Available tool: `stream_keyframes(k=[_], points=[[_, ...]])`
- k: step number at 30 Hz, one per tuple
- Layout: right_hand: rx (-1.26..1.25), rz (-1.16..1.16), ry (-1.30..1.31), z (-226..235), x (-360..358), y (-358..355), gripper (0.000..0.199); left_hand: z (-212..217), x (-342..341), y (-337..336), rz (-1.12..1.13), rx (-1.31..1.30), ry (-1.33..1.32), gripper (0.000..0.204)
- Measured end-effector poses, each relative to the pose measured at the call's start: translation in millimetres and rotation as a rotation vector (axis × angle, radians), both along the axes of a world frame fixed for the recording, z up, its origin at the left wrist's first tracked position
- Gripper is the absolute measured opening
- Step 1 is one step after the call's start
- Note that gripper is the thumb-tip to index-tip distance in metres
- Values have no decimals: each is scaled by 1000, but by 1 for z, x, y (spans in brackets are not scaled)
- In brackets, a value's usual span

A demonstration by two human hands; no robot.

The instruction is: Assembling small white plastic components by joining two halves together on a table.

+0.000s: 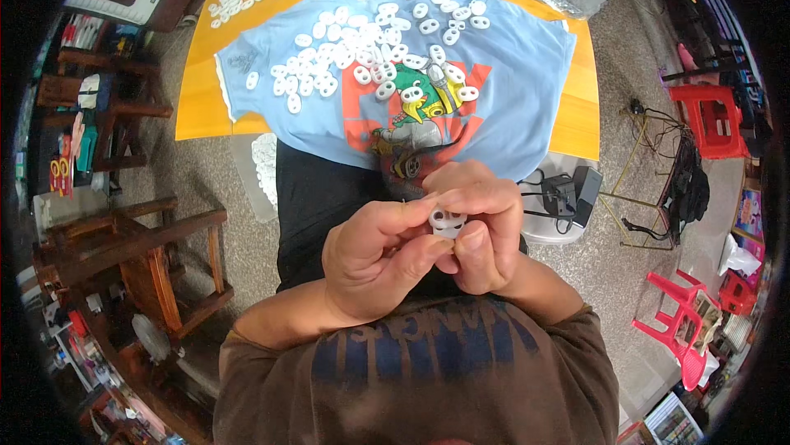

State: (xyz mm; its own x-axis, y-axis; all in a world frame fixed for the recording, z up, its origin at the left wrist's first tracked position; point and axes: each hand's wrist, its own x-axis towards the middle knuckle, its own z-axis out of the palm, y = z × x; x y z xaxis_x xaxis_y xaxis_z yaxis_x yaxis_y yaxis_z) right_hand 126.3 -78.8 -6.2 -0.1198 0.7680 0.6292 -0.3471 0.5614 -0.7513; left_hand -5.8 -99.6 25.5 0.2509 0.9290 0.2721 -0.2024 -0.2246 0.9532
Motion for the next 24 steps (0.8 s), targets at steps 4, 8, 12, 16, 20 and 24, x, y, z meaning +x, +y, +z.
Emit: stream_keyframes(k=[4, 8, 12, 16, 20, 24], points=[[-1, -24, 29, -2, -2, -1, 24, -1, -1, 1, 9, 41, 56, 26], [1, -34, 36, -3, -3, 0, 24, 0, 0, 1, 40, 79, 86, 25], [-42, -89, 23, 0, -6, 0, 23, -1, 1, 2, 30, 14, 67, 26], [-36, -2, 44, 1, -2, 2, 24, -6, 1, 0, 17, -4, -33, 28], [-6, 29, 29, 3, -2, 3, 26, -9, 0, -1, 45, 58, 5, 30], [-36, 40, 40, 1, -1, 2, 25, -7, 4, 0, 59, -27, -112, 32]])
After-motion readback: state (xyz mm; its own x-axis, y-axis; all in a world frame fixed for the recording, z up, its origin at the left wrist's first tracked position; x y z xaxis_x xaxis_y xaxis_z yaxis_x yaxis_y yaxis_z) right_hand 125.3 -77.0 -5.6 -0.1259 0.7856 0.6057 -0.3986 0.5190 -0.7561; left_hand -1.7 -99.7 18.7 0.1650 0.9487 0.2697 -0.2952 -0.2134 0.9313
